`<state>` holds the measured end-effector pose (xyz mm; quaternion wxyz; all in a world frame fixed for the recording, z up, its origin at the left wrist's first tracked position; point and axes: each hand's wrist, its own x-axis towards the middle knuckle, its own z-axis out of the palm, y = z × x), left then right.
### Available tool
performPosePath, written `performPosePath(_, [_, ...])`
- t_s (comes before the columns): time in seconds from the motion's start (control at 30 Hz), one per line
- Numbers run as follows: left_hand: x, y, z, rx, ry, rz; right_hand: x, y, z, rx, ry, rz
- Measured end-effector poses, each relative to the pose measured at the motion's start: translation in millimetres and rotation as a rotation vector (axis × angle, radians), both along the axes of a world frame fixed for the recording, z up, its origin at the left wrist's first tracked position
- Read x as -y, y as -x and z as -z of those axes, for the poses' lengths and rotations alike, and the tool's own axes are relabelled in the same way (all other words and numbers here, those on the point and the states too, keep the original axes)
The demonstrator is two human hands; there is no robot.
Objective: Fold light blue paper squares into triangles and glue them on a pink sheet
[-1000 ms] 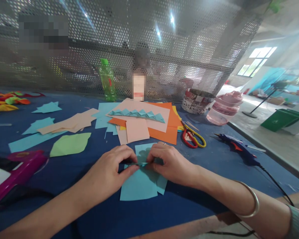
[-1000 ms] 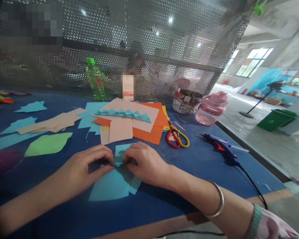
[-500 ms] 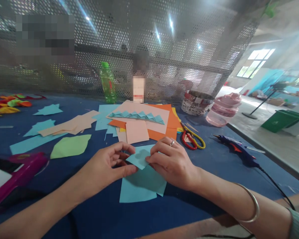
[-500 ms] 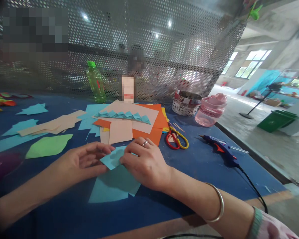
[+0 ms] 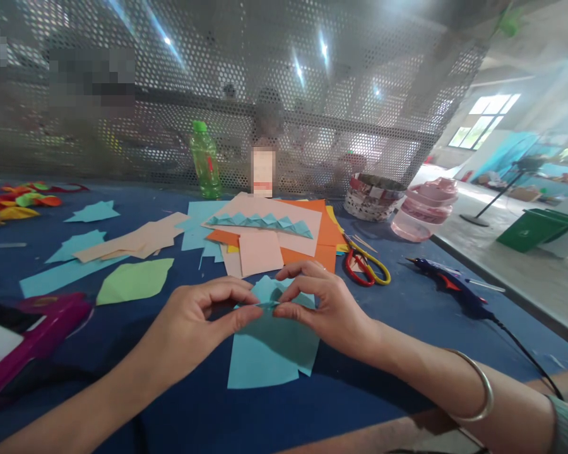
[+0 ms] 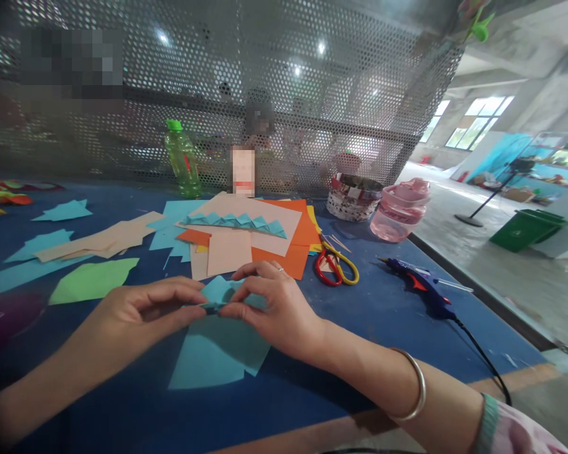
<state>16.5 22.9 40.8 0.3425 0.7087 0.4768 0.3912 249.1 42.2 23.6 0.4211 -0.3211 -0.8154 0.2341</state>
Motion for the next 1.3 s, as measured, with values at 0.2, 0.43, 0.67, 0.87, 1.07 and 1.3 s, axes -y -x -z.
performPosePath(0.2, [3,-3,1.0,0.006,-0.023,-0.046,2,8,-1.8,-0.231,0.544,-0.041])
performPosePath(0.43, [8,-8,-4.0,0.081,0.076,-0.093,5,12,-3.7,-0.233,0.560,0.038])
performPosePath(0.67, [4,-7,0.9,0.115,0.206,-0.067,10,11,-3.1,-0.176,0.447,0.045])
performPosePath(0.87, [4,-7,1.5,0.128,0.233,-0.061,12,11,-3.7,-0.163,0.363,0.038])
performPosePath(1.07, [5,-9,-3.5,0.113,0.240,-0.055,13,11,-4.1,-0.164,0.360,0.043])
performPosePath(1.3, [5,-10,-2.3,0.111,0.247,-0.050,14,11,-2.2,-0.183,0.362,0.033])
